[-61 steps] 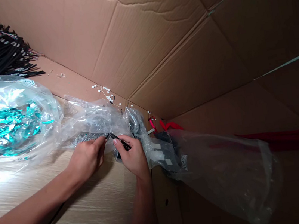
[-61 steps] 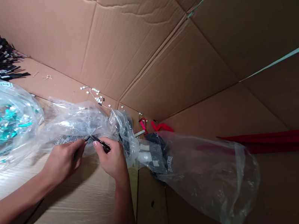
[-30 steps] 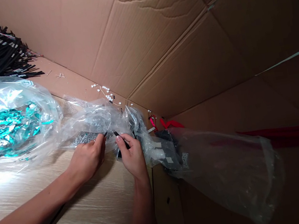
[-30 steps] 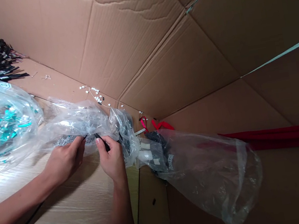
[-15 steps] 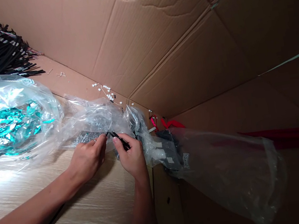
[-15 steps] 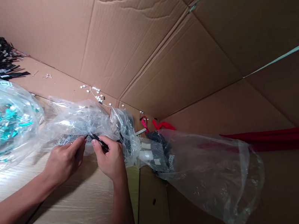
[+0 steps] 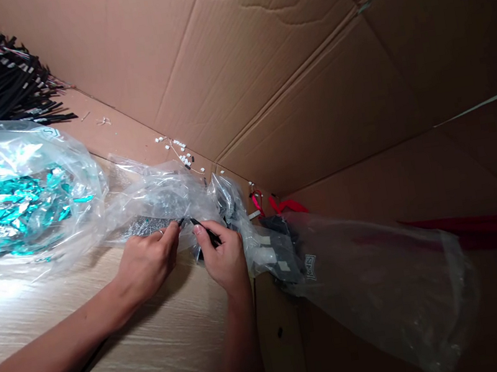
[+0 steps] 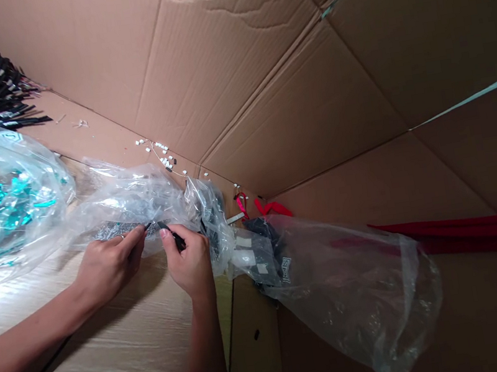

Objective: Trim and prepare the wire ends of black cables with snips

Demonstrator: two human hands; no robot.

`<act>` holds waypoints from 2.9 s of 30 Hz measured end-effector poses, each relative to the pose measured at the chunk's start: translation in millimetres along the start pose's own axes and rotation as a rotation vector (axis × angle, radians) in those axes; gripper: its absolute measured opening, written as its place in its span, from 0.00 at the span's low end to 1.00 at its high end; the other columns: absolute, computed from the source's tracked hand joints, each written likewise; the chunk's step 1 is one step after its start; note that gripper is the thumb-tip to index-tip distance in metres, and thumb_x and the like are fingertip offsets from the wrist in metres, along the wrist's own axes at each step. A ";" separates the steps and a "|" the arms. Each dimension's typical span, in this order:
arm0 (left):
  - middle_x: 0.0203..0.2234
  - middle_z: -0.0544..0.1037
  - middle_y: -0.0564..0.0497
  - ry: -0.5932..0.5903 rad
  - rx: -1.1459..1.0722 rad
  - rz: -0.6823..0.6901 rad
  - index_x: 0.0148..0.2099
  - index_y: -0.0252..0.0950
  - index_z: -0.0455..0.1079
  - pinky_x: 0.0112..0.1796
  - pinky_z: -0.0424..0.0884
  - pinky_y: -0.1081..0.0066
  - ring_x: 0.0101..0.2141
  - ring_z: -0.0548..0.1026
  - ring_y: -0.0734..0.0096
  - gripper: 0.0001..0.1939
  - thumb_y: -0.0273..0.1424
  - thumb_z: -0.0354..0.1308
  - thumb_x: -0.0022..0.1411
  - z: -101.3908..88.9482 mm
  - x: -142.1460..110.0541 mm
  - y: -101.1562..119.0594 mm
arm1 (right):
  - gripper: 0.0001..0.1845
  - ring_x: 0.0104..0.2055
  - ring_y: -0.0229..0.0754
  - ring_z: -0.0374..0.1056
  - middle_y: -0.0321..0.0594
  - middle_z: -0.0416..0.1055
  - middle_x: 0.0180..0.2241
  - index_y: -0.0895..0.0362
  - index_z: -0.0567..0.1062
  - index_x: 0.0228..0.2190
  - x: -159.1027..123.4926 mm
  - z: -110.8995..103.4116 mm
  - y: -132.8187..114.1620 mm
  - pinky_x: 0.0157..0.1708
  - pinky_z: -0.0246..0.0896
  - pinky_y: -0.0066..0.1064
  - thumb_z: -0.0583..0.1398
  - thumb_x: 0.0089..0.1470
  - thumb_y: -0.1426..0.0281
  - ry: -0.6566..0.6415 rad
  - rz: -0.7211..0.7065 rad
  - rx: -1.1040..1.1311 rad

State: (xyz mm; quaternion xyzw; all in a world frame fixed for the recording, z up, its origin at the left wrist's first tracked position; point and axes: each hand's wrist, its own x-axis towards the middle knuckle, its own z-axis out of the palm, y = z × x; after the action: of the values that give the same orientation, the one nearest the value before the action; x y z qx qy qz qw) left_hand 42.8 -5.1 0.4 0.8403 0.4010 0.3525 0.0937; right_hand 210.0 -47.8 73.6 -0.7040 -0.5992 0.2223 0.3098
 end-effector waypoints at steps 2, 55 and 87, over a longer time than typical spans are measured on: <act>0.21 0.79 0.52 -0.016 0.038 0.004 0.44 0.36 0.73 0.21 0.53 0.68 0.18 0.73 0.70 0.11 0.25 0.48 0.73 1.4 -2.0 -0.8 | 0.18 0.27 0.39 0.59 0.35 0.67 0.25 0.57 0.81 0.35 -0.4 -2.0 -0.4 0.28 0.56 0.31 0.59 0.68 0.57 0.000 0.004 -0.013; 0.06 0.55 0.63 -0.653 -2.064 -1.040 0.29 0.41 0.56 0.07 0.50 0.82 0.06 0.42 0.80 0.20 0.40 0.50 0.75 -24.7 24.8 2.6 | 0.19 0.29 0.39 0.64 0.38 0.73 0.28 0.60 0.82 0.41 -14.5 9.7 11.3 0.31 0.60 0.30 0.60 0.67 0.58 0.074 -0.034 0.066; 0.06 0.57 0.60 -0.610 -2.612 -0.988 0.27 0.37 0.63 0.07 0.61 0.79 0.06 0.38 0.81 0.25 0.32 0.40 0.79 -22.6 22.1 -10.4 | 0.16 0.31 0.40 0.64 0.37 0.70 0.29 0.57 0.80 0.37 -5.1 28.1 7.2 0.33 0.61 0.31 0.62 0.66 0.57 0.047 0.013 0.360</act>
State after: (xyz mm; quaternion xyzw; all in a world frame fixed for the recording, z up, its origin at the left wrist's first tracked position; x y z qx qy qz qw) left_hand 30.9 15.3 23.8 -0.0291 0.0053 0.2030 0.9787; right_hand 194.9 -48.7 48.3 -0.6460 -0.5380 0.3114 0.4431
